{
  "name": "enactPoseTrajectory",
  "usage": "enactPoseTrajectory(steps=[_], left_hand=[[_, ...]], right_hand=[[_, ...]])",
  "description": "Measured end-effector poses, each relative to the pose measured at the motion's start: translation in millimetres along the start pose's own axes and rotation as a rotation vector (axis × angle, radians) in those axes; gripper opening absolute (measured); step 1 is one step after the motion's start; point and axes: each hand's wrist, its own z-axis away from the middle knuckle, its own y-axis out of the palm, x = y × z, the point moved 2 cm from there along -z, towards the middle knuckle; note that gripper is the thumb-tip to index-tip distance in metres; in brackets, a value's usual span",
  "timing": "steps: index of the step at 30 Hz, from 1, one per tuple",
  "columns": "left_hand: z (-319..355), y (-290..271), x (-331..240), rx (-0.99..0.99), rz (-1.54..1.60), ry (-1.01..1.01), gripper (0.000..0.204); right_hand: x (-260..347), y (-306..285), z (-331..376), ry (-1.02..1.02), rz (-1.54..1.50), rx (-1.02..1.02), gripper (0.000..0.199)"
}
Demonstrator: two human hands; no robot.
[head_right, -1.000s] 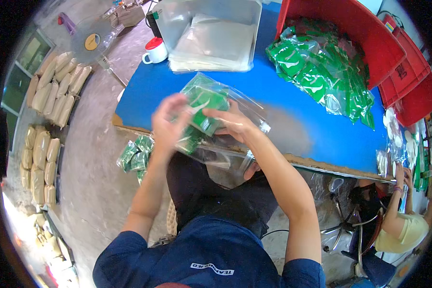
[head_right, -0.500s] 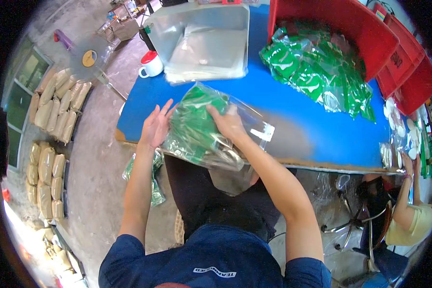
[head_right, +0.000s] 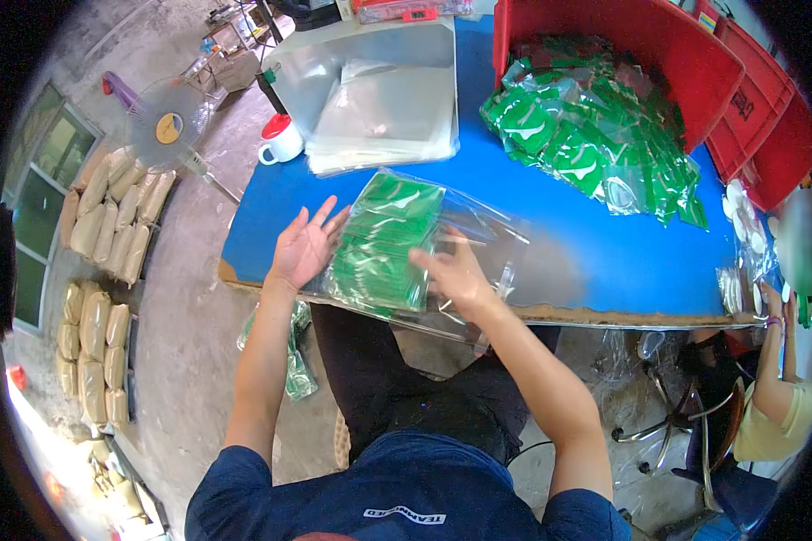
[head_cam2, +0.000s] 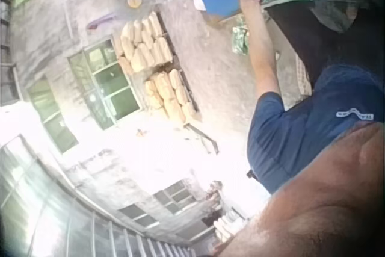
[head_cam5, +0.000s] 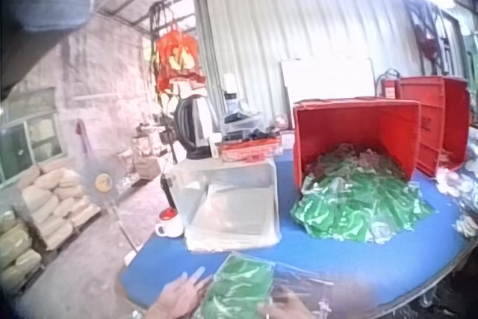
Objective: The recorder is counting, stacking, and placing small green plastic packets into a larger clear plastic bag.
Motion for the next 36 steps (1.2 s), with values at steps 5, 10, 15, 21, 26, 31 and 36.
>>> enactPoseTrajectory(steps=[5,10,15,21,26,31,36], left_hand=[[-2.7,19.1,-0.7,-0.008,-0.126,-0.032,0.085],[-6.4,38.6,8.9,-0.015,-0.699,-0.016,0.096],[-16.6,41.9,3.8,0.03,-1.398,0.037,0.092],[-39.7,51.1,-5.5,0.212,-1.65,0.033,0.086],[-32.9,113.9,29.9,0.087,-2.09,0.373,0.084],[-41.8,116.2,74.7,0.29,-2.226,0.323,0.081],[-52.7,128.7,102.7,0.471,-2.185,0.286,0.072]], right_hand=[[-3.3,15.4,9.0,-0.049,0.103,0.155,0.087],[-11.0,2.0,40.1,-0.019,-0.055,0.298,0.108],[-26.8,11.0,50.9,-0.316,0.517,0.202,0.086],[6.2,-96.9,116.4,0.201,0.355,0.532,0.047],[47.3,-203.0,85.9,-0.386,0.514,-0.279,0.043],[117.1,-229.9,-4.7,-0.695,1.098,-0.413,0.075],[147.3,-263.2,-126.2,-0.641,1.507,-0.655,0.103]])
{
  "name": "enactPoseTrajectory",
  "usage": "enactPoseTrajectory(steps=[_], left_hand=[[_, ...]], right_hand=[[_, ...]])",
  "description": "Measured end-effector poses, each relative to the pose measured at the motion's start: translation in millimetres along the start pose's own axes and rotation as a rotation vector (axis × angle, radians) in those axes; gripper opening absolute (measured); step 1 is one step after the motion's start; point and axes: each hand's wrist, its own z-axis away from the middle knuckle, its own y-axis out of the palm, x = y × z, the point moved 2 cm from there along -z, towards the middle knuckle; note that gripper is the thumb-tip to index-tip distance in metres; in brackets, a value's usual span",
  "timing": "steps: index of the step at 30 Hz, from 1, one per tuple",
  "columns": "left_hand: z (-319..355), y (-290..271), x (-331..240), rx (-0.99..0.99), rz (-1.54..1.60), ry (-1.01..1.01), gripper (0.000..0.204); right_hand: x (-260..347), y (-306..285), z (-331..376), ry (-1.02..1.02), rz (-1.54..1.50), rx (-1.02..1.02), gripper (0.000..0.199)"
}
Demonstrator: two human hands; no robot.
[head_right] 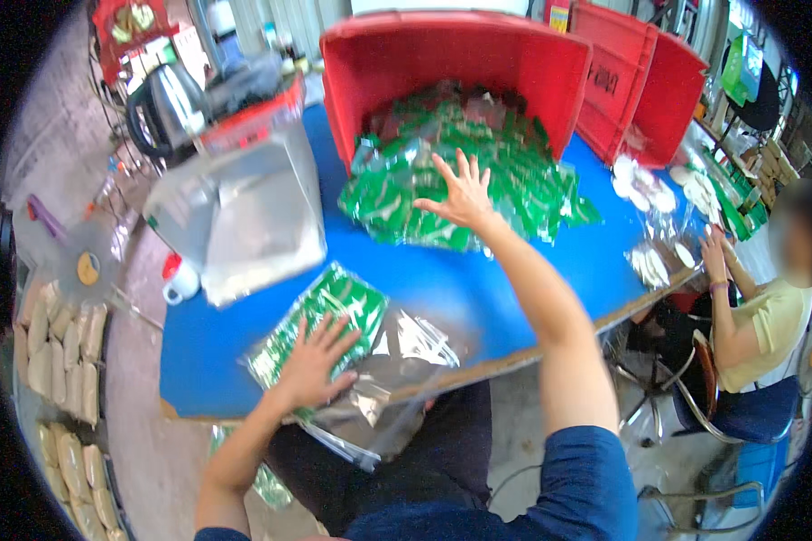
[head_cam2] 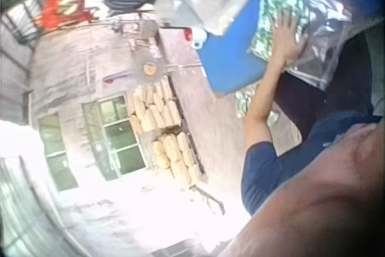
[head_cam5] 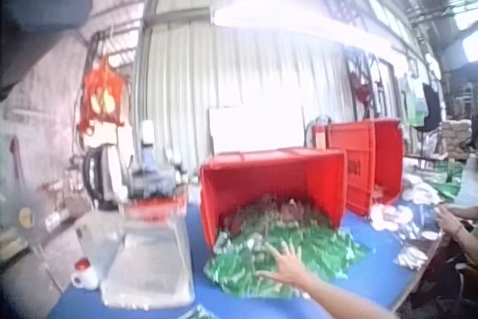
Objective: The recorder is counting, stacking, and placing small green plastic packets into a larger clear plastic bag.
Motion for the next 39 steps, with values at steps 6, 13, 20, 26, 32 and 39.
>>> enactPoseTrajectory(steps=[6,13,20,26,32,39], left_hand=[[8.0,-7.9,2.8,0.017,0.079,0.017,0.072],[1.3,-16.5,8.9,-0.019,0.048,0.021,0.071],[41.9,-5.7,-5.5,-0.01,0.007,0.012,0.071],[89.0,-20.6,6.5,0.034,0.042,-0.02,0.075],[111.3,-40.4,91.5,0.076,0.141,-0.175,0.075],[95.9,-40.9,71.8,-0.486,-0.047,-0.237,0.044]], right_hand=[[19.5,62.1,14.3,0.21,0.142,0.12,0.116],[49.1,39.4,62.0,0.17,0.046,0.297,0.113],[76.5,13.5,84.4,0.001,-0.054,-0.018,0.087],[172.4,20.1,138.4,-0.362,-0.04,0.173,0.081],[185.3,-12.7,205.3,-0.452,-0.181,0.273,0.085],[171.3,-49.3,234.5,-0.695,-0.572,0.242,0.044]])
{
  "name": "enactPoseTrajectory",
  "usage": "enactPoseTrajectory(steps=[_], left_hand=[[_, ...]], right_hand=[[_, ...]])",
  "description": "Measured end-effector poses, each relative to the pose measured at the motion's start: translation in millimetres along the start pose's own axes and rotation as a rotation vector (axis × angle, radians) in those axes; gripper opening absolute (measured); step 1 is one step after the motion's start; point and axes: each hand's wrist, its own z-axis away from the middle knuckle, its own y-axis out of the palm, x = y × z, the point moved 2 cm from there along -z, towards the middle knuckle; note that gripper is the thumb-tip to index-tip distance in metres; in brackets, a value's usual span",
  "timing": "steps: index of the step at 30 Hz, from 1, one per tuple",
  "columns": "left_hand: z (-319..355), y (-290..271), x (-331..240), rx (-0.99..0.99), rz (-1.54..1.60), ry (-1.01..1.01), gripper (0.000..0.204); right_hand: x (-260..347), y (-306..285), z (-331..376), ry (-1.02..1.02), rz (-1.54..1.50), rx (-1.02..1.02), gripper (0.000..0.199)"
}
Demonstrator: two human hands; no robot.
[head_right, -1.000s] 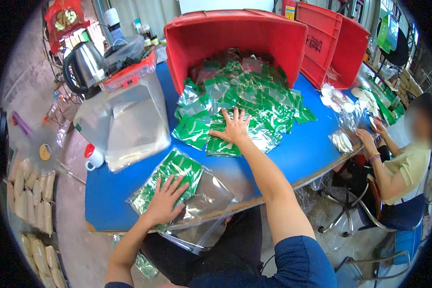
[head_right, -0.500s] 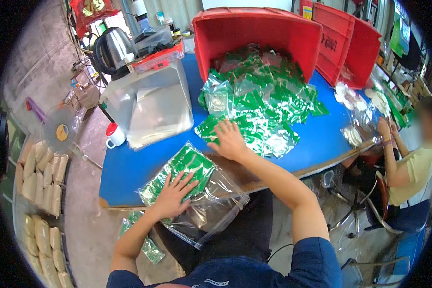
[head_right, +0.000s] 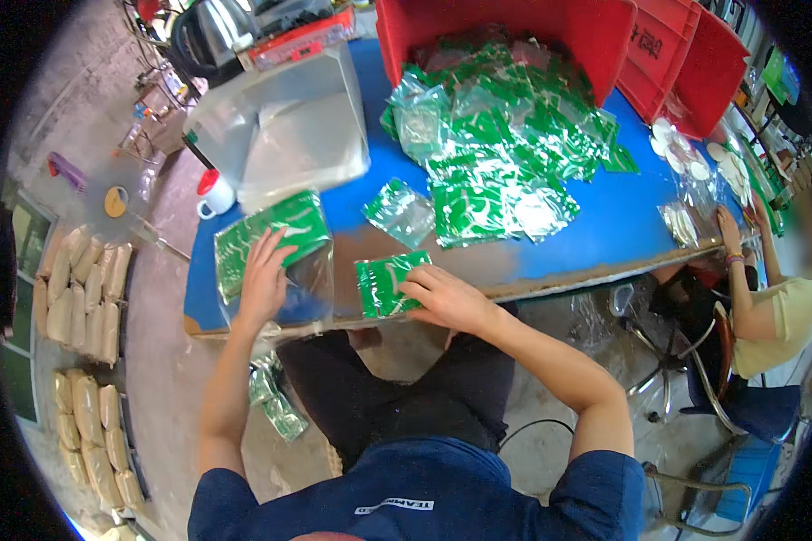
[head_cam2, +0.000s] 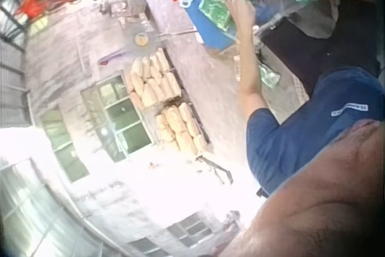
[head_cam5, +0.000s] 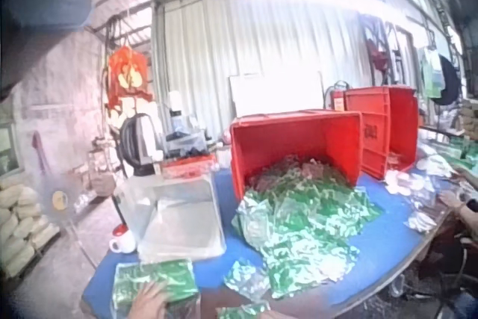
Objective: The recorder is counting, stacking, and placing small green plastic packets into a larger clear plastic bag.
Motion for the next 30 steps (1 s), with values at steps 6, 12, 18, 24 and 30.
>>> enactPoseTrajectory(steps=[6,12,18,24,30], left_hand=[[65.1,56.0,-146.7,-0.322,1.41,-0.724,0.043],[62.1,98.6,-175.0,-0.243,1.892,-1.104,0.034],[94.4,92.7,-155.0,-0.251,1.971,-1.19,0.038],[95.8,99.2,-171.1,-0.201,1.987,-1.342,0.039],[93.8,99.7,-166.2,-0.111,1.91,-1.282,0.044]], right_hand=[[22.5,-14.9,-12.4,0.559,-0.478,-0.546,0.009],[5.2,-3.0,-39.1,0.406,-0.246,-0.319,0.027],[-32.9,22.7,-23.2,0.183,0.404,0.045,0.047],[14.8,9.8,8.7,0.053,-0.052,0.067,0.044],[-48.4,-37.4,28.8,0.44,0.392,0.09,0.08]])
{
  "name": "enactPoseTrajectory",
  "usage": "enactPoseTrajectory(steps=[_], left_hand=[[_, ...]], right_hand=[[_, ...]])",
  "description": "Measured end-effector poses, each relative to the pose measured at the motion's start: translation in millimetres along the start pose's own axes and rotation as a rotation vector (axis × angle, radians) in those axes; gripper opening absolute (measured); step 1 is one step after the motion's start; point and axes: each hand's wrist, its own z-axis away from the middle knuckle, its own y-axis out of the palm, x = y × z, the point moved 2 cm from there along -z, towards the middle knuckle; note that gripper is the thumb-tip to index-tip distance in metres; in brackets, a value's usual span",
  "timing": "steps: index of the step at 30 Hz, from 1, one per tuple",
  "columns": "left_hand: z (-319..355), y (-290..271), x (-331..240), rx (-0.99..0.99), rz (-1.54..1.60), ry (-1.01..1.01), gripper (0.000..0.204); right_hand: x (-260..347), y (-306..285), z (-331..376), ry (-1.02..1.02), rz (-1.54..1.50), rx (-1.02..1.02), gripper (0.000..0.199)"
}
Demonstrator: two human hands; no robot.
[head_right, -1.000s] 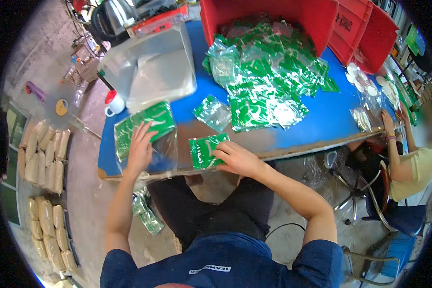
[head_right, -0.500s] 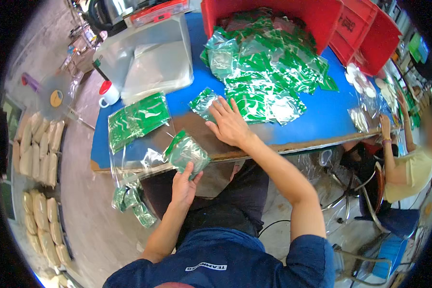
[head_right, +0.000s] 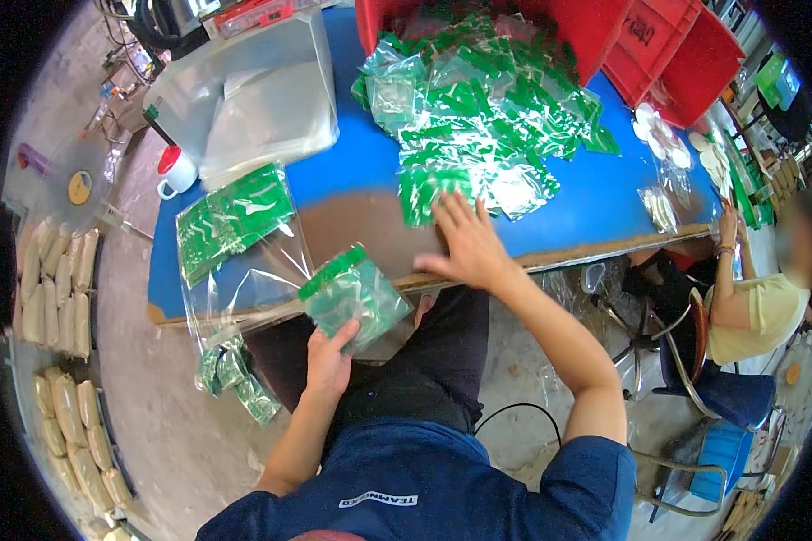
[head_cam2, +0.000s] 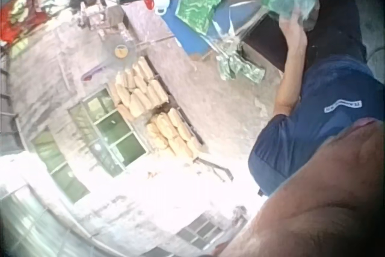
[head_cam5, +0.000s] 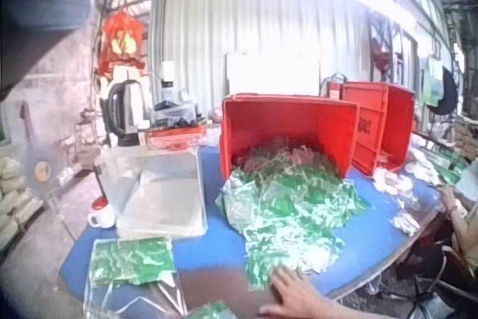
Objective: The recorder is counting, stacking, and placing small green plastic packets into a larger clear plastic bag.
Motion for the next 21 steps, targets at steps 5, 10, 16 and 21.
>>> enactPoseTrajectory(steps=[5,10,16,21], left_hand=[[15.7,-0.3,-19.6,0.211,-0.026,0.138,0.04],[4.4,19.5,-15.6,0.297,0.071,-0.024,0.048],[2.5,13.9,-1.1,0.166,0.062,-0.056,0.045],[-6.5,3.0,-3.8,0.173,0.18,-0.019,0.048]], right_hand=[[41.6,-1.2,38.7,-0.391,-0.188,-0.046,0.052],[81.8,-4.5,40.0,0.457,-1.253,-0.061,0.016],[60.6,-12.9,1.4,0.395,-0.739,0.166,0.035],[19.5,6.3,1.9,-0.139,0.085,0.001,0.039]])
